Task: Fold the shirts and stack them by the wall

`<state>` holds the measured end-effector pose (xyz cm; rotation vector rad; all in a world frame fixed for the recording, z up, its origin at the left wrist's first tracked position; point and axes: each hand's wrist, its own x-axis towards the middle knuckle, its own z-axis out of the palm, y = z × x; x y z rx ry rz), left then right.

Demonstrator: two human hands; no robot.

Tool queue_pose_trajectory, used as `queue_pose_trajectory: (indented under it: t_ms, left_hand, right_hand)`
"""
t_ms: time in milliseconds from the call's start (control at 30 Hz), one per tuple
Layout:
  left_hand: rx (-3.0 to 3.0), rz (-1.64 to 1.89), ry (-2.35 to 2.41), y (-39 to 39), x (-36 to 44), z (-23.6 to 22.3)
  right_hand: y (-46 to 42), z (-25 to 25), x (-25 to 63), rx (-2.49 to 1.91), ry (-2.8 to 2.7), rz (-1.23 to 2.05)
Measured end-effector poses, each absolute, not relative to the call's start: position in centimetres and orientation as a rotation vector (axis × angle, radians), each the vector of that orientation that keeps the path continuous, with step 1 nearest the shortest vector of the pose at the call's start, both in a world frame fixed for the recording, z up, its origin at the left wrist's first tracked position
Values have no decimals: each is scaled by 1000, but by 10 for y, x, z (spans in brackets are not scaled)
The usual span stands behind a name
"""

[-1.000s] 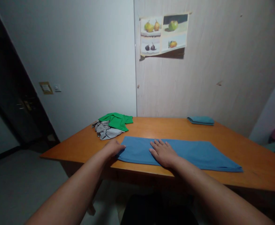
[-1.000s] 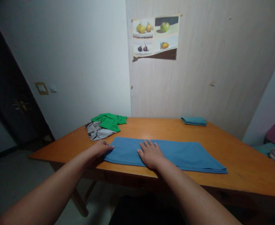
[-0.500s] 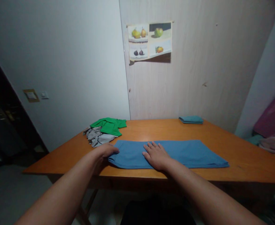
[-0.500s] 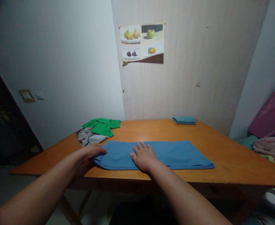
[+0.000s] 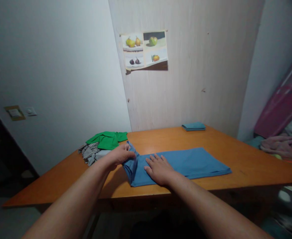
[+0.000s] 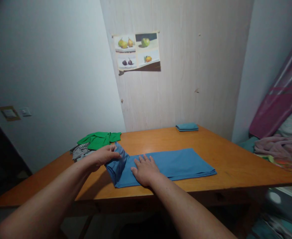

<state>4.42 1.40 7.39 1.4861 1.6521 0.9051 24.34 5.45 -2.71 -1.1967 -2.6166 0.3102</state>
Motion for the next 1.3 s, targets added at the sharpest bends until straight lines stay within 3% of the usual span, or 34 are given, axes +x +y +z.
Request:
queue_pose_trajectory:
  t_ms: [367,667,933,1300]
  left_hand:
    - [1547,876,1513,28,95,47]
    - [1582,835,1484,32,97,38]
    - [1668,824,1496,30,103,30]
    - [1920,1339,1794,44,76,0]
  right_hand:
    - [53,-29,241,-1177,-2534,349]
    - [75,-25,254,-1249,-2082,701]
    - [85,-26,259,-1245,-1855,814]
    - [88,-36,257,-1071,-1468,966]
